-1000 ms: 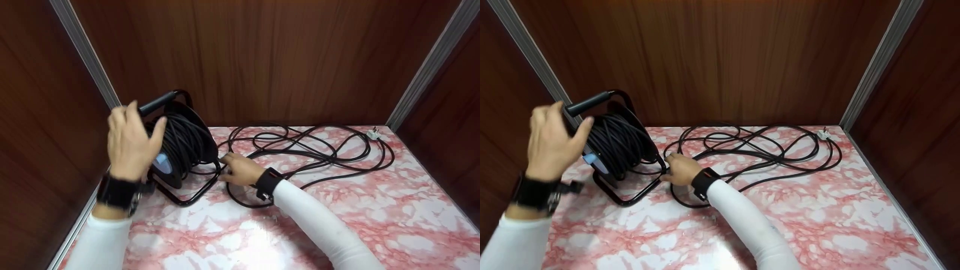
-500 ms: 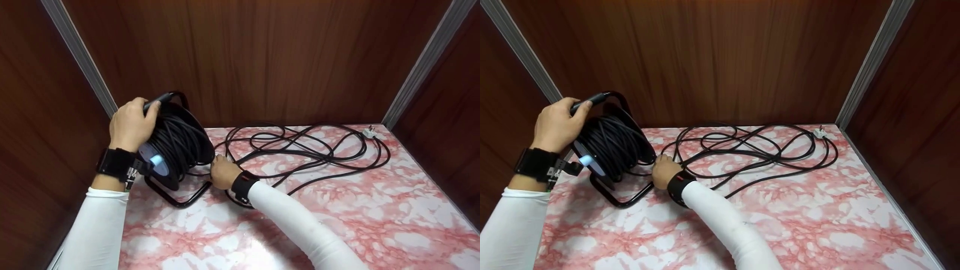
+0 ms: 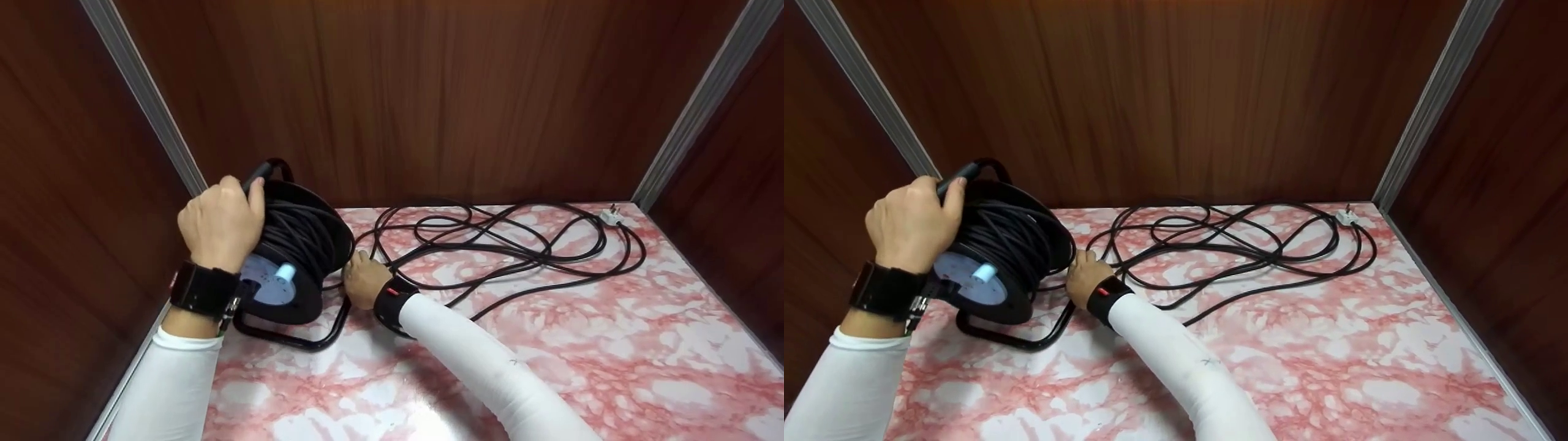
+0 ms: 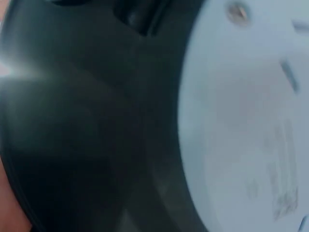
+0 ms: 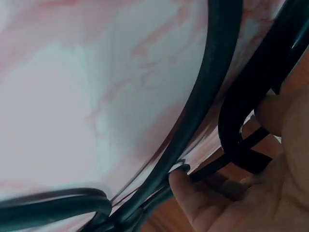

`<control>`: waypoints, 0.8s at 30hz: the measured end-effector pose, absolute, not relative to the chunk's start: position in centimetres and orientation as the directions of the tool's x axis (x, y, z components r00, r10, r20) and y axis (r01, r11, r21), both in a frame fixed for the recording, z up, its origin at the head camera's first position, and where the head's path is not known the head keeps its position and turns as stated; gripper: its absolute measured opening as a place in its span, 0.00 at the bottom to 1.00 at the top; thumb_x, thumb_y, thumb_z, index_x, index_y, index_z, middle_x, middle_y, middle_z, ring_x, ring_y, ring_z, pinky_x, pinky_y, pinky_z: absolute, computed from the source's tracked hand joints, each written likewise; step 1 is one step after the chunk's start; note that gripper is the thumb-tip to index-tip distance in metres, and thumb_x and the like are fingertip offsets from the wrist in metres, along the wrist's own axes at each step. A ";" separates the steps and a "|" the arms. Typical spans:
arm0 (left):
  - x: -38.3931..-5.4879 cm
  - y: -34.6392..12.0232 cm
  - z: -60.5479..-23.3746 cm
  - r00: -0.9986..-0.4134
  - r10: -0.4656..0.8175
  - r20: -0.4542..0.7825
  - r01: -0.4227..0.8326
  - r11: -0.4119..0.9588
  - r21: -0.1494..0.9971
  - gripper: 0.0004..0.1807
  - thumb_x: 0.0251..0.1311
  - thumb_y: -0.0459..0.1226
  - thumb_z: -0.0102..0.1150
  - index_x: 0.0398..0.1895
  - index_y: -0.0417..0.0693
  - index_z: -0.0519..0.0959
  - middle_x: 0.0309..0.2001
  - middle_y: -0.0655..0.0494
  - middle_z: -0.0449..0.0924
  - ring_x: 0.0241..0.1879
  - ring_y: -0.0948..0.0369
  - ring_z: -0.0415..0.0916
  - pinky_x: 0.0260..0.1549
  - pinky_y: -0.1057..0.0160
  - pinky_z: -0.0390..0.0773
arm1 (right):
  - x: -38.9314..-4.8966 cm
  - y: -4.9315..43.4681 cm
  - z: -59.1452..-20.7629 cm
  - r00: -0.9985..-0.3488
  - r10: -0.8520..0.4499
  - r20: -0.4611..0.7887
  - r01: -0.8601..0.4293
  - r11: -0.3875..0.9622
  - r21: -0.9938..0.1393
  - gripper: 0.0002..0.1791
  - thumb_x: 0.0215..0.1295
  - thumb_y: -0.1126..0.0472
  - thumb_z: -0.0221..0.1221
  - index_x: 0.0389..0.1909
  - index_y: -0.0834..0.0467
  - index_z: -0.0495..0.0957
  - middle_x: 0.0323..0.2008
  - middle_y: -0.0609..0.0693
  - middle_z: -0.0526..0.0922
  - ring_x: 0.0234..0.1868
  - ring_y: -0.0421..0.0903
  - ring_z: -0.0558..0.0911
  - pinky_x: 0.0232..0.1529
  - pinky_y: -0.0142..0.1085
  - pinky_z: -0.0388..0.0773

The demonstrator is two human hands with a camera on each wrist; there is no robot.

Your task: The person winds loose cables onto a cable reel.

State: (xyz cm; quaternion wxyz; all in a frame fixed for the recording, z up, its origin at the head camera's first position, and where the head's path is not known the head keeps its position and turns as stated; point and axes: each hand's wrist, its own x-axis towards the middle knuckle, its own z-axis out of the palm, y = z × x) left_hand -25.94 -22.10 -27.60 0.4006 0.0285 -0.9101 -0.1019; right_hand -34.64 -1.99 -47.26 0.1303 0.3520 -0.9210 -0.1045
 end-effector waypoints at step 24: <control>-25.8 -21.8 -26.5 -0.799 -0.170 0.577 0.046 0.939 0.341 0.26 0.74 0.53 0.55 0.35 0.36 0.80 0.34 0.28 0.82 0.33 0.29 0.80 0.28 0.31 0.73 | -25.9 -1.3 -48.1 -0.459 -0.827 0.324 -0.708 0.561 0.428 0.20 0.66 0.34 0.63 0.36 0.46 0.87 0.36 0.45 0.83 0.36 0.47 0.80 0.17 0.40 0.73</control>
